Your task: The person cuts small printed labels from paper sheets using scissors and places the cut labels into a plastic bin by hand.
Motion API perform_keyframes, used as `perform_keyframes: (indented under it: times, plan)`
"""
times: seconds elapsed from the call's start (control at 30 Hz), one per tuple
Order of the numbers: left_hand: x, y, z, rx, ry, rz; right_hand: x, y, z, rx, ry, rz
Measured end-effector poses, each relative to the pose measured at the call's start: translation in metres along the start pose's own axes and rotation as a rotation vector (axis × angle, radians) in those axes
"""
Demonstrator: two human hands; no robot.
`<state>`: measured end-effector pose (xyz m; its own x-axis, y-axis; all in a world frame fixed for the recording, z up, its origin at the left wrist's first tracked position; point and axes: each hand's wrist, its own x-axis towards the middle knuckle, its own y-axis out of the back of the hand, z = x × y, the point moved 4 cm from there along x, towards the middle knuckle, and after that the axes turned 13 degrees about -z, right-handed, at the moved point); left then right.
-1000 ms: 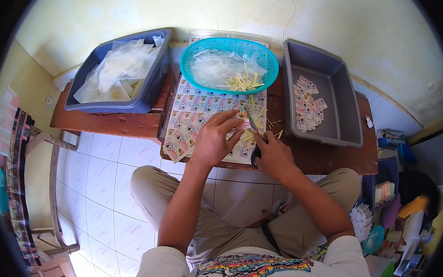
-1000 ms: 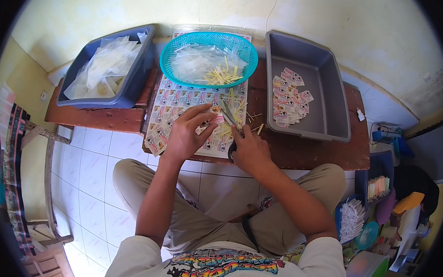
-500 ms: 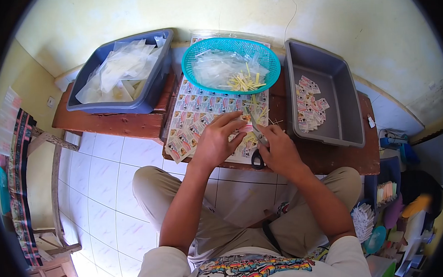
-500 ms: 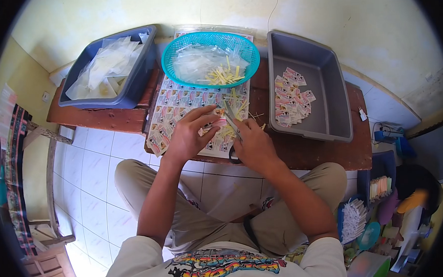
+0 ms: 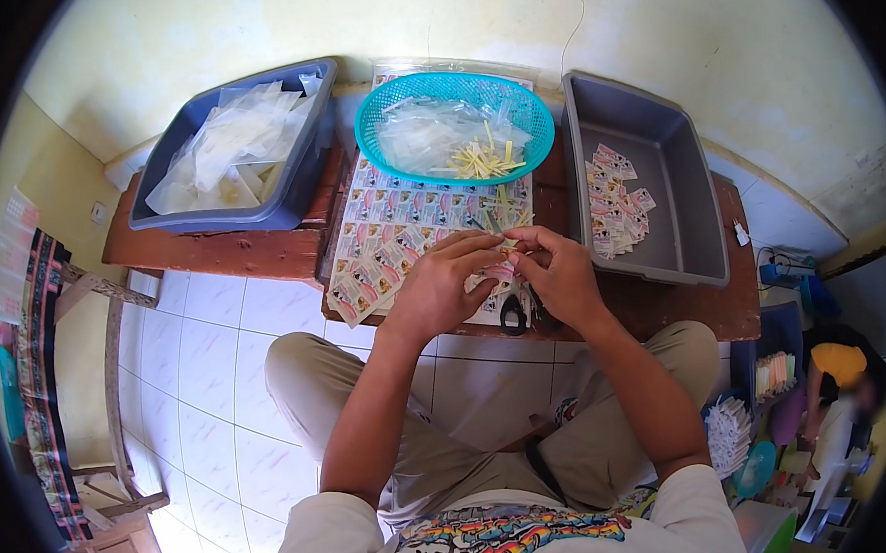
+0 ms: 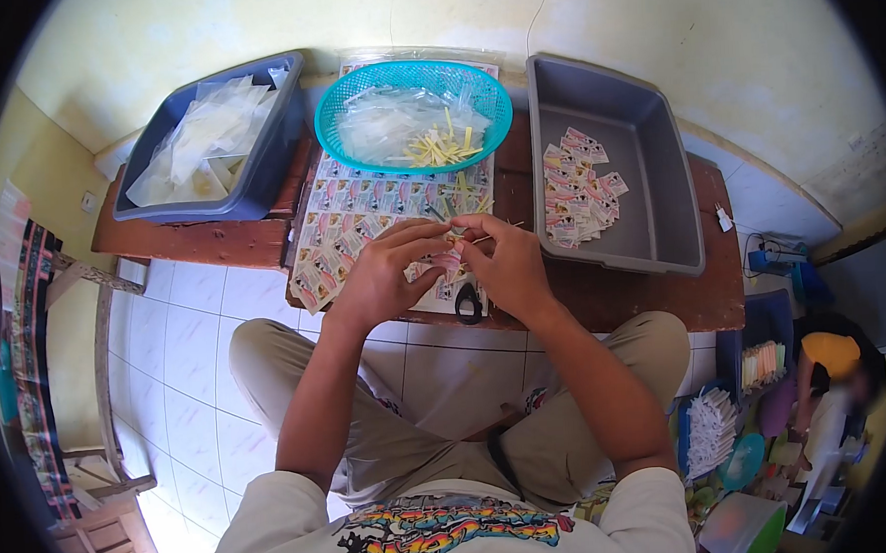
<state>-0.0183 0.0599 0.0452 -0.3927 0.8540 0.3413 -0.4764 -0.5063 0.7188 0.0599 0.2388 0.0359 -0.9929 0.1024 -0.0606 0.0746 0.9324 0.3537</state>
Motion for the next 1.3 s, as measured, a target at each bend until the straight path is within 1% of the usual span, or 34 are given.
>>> perform_keyframes:
  times: [0.17, 0.23, 0.27, 0.33, 0.37, 0.43, 0.57, 0.67, 0.73, 0.83, 0.93, 1.07, 1.13, 1.3]
  plan:
    - [0.001, 0.008, 0.006, 0.016, 0.027, 0.051, 0.003, -0.001, 0.004, 0.062, -0.012, 0.007]
    - [0.000, 0.013, 0.007, 0.025, 0.042, 0.113, 0.004, -0.001, 0.002, 0.178, -0.022, 0.020]
    - [0.000, 0.013, 0.007, 0.026, 0.041, 0.113, 0.005, -0.002, 0.001, 0.177, -0.021, 0.020]
    - [-0.002, 0.015, 0.005, 0.034, 0.107, 0.193, 0.007, -0.002, 0.002, 0.342, -0.022, 0.031]
    - [-0.002, 0.015, 0.005, 0.035, 0.107, 0.192, 0.008, -0.002, 0.001, 0.342, -0.022, 0.031]
    - [-0.003, 0.015, 0.001, -0.092, 0.152, 0.217, 0.008, -0.004, 0.000, 0.425, -0.004, -0.005]
    - [-0.005, 0.012, -0.007, -0.160, 0.186, 0.238, 0.008, -0.008, -0.005, 0.433, -0.014, -0.017]
    - [-0.004, 0.013, -0.005, -0.071, 0.139, 0.272, 0.007, -0.011, -0.011, 0.403, 0.000, -0.030]
    - [-0.004, 0.011, -0.008, -0.241, 0.210, 0.269, 0.007, -0.012, -0.012, 0.370, -0.008, -0.028]
    - [-0.004, 0.010, -0.010, -0.300, 0.229, 0.289, 0.006, -0.013, -0.011, 0.312, -0.014, -0.050]
    - [-0.003, 0.008, -0.014, -0.393, 0.251, 0.322, 0.006, -0.015, -0.008, 0.340, -0.019, -0.040]
    - [-0.003, 0.010, -0.014, -0.377, 0.259, 0.329, 0.007, -0.014, -0.005, 0.353, -0.032, -0.038]
    - [-0.003, 0.010, -0.013, -0.377, 0.263, 0.328, 0.007, -0.012, -0.005, 0.250, -0.024, -0.027]
    - [-0.003, 0.005, -0.012, -0.450, 0.286, 0.361, 0.010, -0.011, -0.002, 0.304, 0.014, 0.017]
